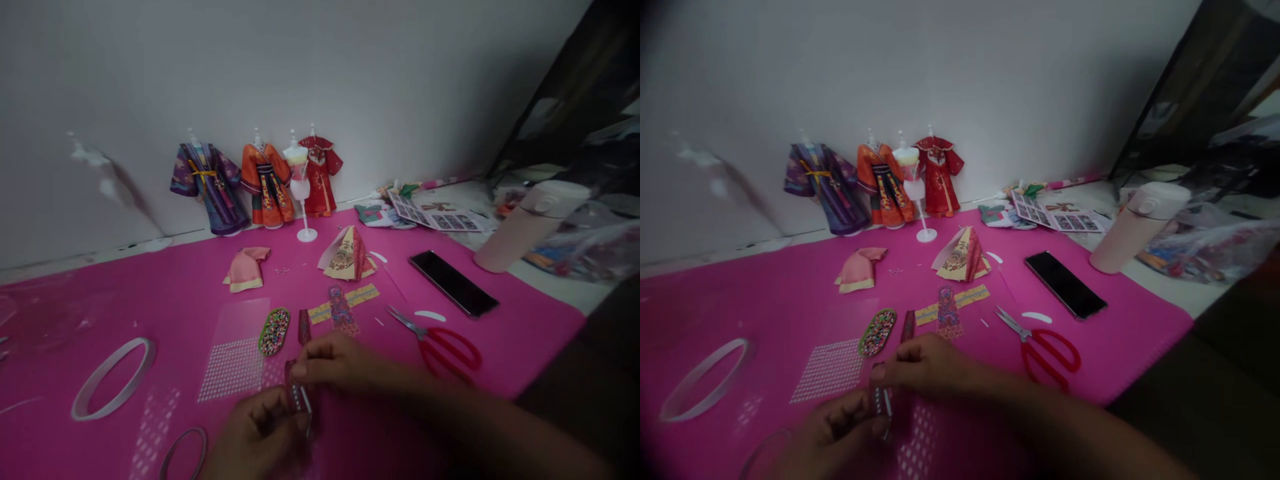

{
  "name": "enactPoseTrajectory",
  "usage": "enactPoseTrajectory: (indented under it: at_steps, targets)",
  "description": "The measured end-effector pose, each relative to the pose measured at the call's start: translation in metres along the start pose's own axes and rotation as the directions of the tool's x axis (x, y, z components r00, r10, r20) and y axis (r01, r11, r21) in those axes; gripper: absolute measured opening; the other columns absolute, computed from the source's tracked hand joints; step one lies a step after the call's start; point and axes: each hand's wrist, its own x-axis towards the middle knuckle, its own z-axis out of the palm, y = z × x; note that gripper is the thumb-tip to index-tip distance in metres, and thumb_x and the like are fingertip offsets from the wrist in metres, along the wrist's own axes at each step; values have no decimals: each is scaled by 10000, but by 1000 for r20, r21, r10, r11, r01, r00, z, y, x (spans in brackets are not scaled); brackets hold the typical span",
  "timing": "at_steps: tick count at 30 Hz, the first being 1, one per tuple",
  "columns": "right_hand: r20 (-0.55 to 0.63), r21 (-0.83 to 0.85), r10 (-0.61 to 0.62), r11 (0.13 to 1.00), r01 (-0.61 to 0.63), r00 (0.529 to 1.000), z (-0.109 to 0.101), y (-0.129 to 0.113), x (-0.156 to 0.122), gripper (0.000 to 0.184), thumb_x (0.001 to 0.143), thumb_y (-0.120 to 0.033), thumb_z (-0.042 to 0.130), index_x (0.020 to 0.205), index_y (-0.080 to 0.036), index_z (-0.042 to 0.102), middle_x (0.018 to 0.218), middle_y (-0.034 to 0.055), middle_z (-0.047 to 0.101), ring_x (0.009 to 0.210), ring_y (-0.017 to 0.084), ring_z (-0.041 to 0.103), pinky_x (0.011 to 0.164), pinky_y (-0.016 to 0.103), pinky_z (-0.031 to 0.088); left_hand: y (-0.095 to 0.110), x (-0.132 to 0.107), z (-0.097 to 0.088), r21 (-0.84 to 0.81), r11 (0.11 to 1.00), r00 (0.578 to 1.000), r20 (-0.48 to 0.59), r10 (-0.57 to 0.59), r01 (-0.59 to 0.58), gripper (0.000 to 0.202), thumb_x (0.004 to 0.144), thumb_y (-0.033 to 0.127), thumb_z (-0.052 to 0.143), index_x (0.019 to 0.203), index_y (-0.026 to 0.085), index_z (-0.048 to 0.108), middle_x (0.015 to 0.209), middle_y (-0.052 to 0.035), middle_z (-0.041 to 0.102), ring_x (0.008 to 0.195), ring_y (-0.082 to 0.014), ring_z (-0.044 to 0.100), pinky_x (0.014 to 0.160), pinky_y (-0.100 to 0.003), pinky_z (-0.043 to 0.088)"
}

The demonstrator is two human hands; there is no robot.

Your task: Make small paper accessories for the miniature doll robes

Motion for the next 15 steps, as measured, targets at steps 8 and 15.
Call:
enactPoseTrajectory:
  at_steps: [8, 15]
  targets:
    - [-59, 52, -79, 995, 82, 995, -2, 3, 3, 175, 694, -295, 777, 734, -169, 662, 689, -16, 625, 635, 118, 550, 607, 257, 414, -6, 3, 0, 7, 1000, 997, 77, 12, -13, 265, 681, 367, 757, 632, 179, 577, 506, 64, 553, 460, -92, 491, 497, -229, 355]
    - [-109, -10, -188, 982, 188, 976, -6, -2, 3, 212, 718, -350, 744, 721, -186, 610, 631, -49, 552, 565, 99, 479, 565, 252, 388, -6, 4, 2, 39, 998, 995, 94, 35, -39, 228, 697, 258, 696, 571, 197, 516, 451, 85, 511, 422, -82, 466, 480, -223, 351]
